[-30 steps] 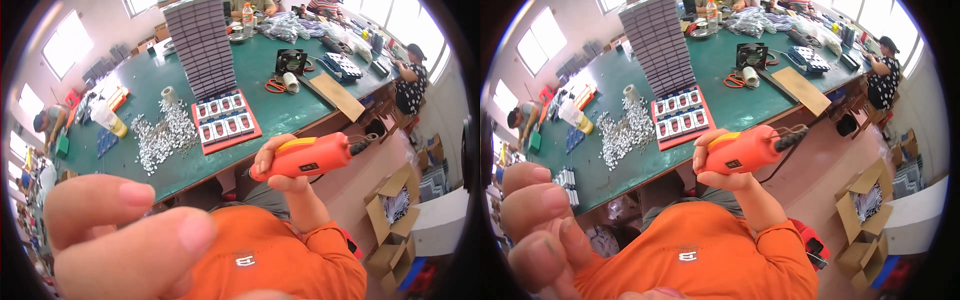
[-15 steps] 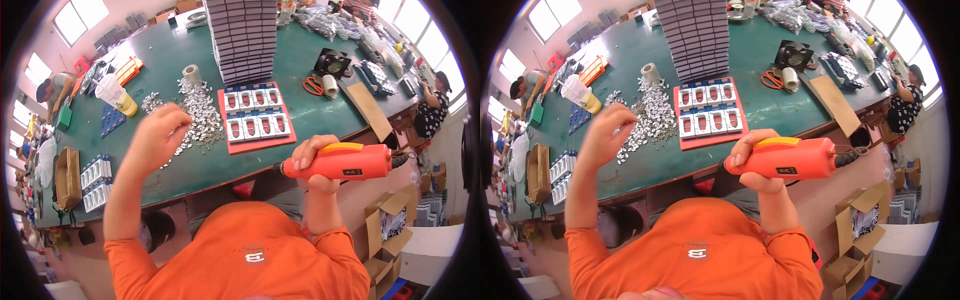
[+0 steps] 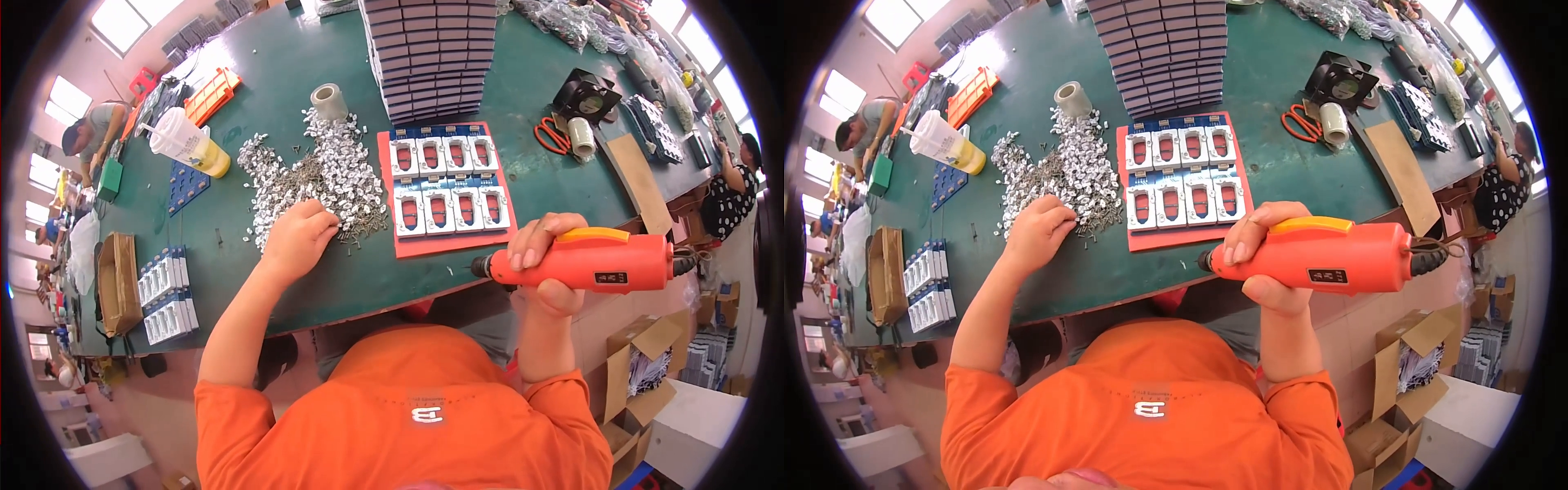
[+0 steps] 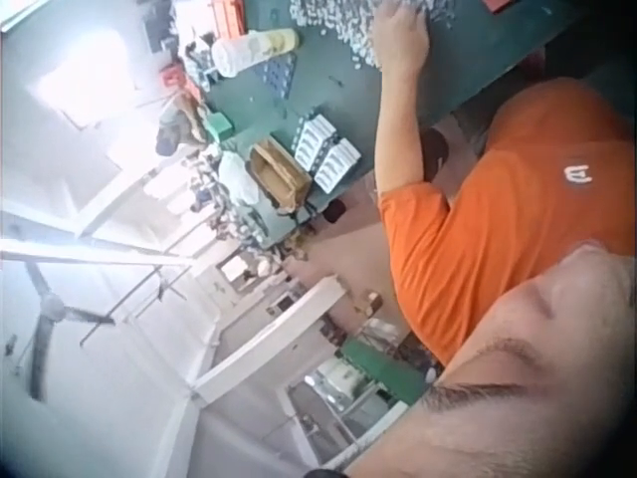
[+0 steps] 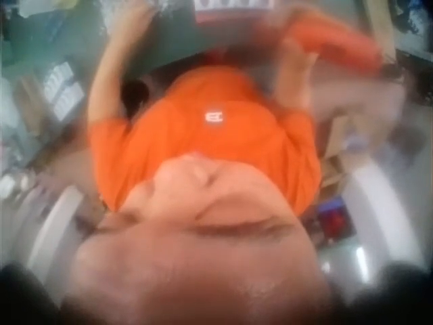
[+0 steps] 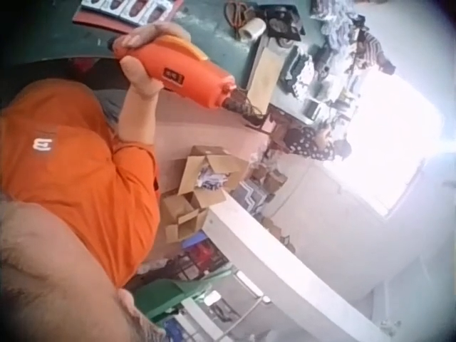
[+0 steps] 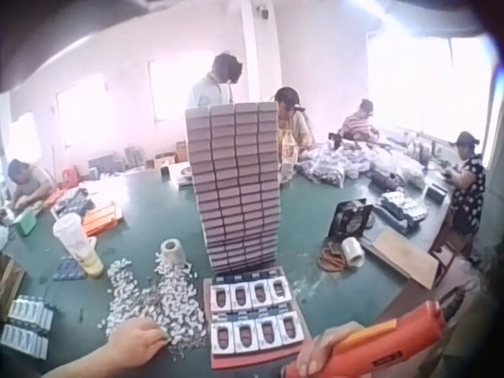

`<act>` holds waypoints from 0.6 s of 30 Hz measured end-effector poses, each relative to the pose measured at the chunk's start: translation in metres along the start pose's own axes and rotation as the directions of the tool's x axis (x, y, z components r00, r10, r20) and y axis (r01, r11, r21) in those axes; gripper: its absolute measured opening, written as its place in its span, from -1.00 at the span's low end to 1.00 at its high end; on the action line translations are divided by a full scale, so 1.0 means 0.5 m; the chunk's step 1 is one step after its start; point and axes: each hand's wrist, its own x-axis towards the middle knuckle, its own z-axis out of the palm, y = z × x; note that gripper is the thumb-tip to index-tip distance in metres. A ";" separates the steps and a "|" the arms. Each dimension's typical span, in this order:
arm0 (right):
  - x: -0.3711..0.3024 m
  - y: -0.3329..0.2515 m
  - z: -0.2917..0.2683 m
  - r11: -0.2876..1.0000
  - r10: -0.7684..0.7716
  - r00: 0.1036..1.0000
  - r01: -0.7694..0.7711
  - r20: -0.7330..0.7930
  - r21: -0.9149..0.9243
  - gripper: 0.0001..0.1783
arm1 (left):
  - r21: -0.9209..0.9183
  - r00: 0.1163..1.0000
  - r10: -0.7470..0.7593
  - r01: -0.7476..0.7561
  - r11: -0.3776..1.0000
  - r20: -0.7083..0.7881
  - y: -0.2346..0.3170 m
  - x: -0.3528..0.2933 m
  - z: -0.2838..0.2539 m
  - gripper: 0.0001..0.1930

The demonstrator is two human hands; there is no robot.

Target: The person fastens components onto small electronic boards using an electric screwdriver to drive screws.

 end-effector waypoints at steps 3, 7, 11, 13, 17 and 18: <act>0.001 -0.002 -0.003 0.999 0.032 0.999 -0.032 0.004 0.019 -0.32 | 0.062 1.000 0.017 -0.016 0.998 -0.002 0.001 0.001 0.004 -0.94; 0.001 -0.007 -0.007 0.998 0.049 0.999 -0.049 0.012 0.030 -0.32 | 0.049 0.999 -0.029 0.030 0.998 -0.023 0.020 -0.004 -0.016 -0.94; 0.003 -0.007 -0.010 0.999 0.040 0.999 -0.040 0.012 0.032 -0.31 | -0.061 0.996 -0.080 0.083 0.995 0.042 0.050 -0.036 -0.022 -0.93; 0.002 -0.010 -0.008 0.999 0.036 0.999 -0.036 -0.001 0.035 -0.32 | -0.112 0.996 -0.059 0.067 0.992 0.074 0.071 -0.051 -0.012 -0.93; 0.000 -0.005 -0.010 1.000 0.001 1.000 -0.001 0.007 0.002 -0.29 | -0.137 0.993 -0.052 0.066 0.988 0.103 0.089 -0.076 0.000 -0.90; 0.000 -0.004 -0.011 1.000 -0.001 1.000 0.001 0.020 0.006 -0.29 | -0.134 0.995 -0.054 0.064 0.989 0.081 0.087 -0.080 -0.003 -0.89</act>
